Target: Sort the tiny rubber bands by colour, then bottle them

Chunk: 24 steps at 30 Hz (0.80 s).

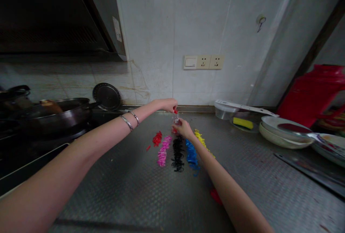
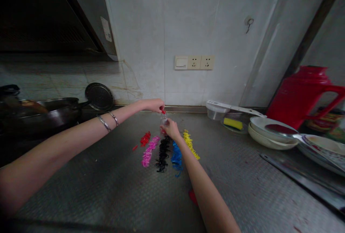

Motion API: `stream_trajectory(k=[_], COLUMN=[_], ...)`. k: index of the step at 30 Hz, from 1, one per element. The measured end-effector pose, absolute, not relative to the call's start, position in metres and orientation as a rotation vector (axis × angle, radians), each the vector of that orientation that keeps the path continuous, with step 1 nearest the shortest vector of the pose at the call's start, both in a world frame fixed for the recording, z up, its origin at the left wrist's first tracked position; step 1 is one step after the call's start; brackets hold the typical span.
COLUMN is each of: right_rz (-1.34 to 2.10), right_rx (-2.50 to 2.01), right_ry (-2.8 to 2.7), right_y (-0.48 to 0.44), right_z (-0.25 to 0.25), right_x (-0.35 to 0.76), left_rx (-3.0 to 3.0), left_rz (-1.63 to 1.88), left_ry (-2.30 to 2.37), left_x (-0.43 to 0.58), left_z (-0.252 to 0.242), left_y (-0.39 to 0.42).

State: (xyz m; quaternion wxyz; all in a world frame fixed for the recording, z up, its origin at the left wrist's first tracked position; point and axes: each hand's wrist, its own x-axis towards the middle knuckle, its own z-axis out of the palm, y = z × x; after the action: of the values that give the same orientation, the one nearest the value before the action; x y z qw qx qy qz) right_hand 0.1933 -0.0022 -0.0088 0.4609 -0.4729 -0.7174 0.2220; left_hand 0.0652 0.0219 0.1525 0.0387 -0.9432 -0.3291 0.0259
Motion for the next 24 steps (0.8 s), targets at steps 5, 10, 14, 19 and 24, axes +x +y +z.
stream_trajectory(k=[5, 10, 14, 19, 24], right_rz=[0.538, 0.553, 0.55, 0.56, 0.551], right_rx=[-1.157, -1.114, -1.129, -1.13, -1.136], right_ry=[-1.762, -1.764, -1.769, -1.765, -1.761], right_y=[0.0, -0.001, -0.002, -0.003, -0.003], right_z=[-0.012, -0.012, -0.01, -0.01, -0.01], right_x=[0.194, 0.194, 0.194, 0.194, 0.194], left_rx=[-2.843, -2.856, -2.873, -2.946, -3.039], left_rz=[0.184, 0.17, 0.144, 0.062, -0.057], left_ry=[-1.046, -1.1, -1.13, -1.165, -1.191], left_x=[0.07, 0.073, 0.074, 0.072, 0.068], left_z=[0.156, 0.159, 0.157, 0.154, 0.152], left_y=[0.02, 0.018, 0.021, 0.026, 0.029])
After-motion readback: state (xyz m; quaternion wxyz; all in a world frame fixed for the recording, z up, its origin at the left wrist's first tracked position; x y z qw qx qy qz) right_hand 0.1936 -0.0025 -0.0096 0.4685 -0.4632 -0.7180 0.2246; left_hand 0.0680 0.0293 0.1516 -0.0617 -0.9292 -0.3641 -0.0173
